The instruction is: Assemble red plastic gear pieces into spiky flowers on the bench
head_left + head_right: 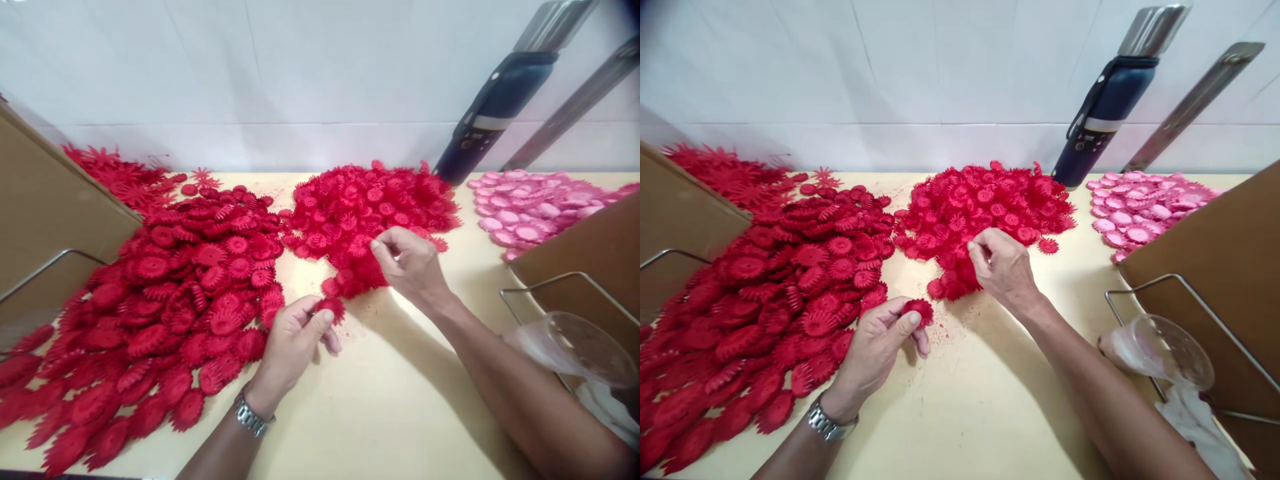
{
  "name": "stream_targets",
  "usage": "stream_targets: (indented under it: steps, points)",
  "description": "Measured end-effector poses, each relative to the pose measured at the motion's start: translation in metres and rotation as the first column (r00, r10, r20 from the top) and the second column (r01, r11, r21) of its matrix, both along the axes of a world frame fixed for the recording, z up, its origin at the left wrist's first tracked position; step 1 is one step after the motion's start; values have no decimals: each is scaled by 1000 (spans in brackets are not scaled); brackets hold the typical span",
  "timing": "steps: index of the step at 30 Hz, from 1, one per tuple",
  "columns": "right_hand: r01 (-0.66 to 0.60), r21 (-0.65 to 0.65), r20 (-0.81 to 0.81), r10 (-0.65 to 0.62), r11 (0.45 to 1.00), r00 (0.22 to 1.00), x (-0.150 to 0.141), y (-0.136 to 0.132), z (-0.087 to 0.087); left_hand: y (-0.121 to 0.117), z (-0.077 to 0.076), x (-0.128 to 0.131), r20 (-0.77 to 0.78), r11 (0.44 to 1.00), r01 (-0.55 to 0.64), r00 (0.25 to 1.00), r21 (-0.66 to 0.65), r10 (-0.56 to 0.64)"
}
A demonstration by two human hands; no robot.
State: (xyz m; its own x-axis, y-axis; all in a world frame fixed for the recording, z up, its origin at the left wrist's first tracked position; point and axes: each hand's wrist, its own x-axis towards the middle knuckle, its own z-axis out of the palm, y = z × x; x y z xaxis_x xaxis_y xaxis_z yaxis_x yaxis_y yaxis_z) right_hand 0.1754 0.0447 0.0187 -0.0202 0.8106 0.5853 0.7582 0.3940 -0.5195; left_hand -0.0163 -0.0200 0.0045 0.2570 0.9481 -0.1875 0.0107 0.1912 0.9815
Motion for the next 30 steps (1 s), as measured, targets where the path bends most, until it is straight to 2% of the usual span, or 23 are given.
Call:
stream_targets:
  steps: [2,4,7,11,17,21,23,26,30]
  points:
    - [36,34,239,-43,999,970,7,6,-7,1,2,2,47,999,-17,999,-41,19]
    - [93,65,412,-111,994,904,9,8,-13,3,3,3,94,996,-62,993,-62,68]
    - [152,112,489,-188,982,852,8,6,-17,4,4,3,132,994,-73,988,-77,82]
    - [89,166,435,-154,982,887,5,3,-14,3,6,1,199,995,-39,978,-92,57]
    - [-81,155,338,25,985,941,1,2,-14,2,9,3,223,987,-51,971,-153,85]
    - [-167,135,146,147,977,978,-6,-6,-3,3,11,4,265,977,-82,955,-196,134]
    - [-273,80,29,272,959,962,-14,-14,5,4,11,5,247,976,-100,958,-195,148]
    - [-425,-63,-74,420,903,904,-27,-26,11,3,9,6,202,983,-108,970,-148,137]
    - [-477,-227,-171,448,849,878,-39,-33,5,1,5,6,172,992,-81,980,-95,97]
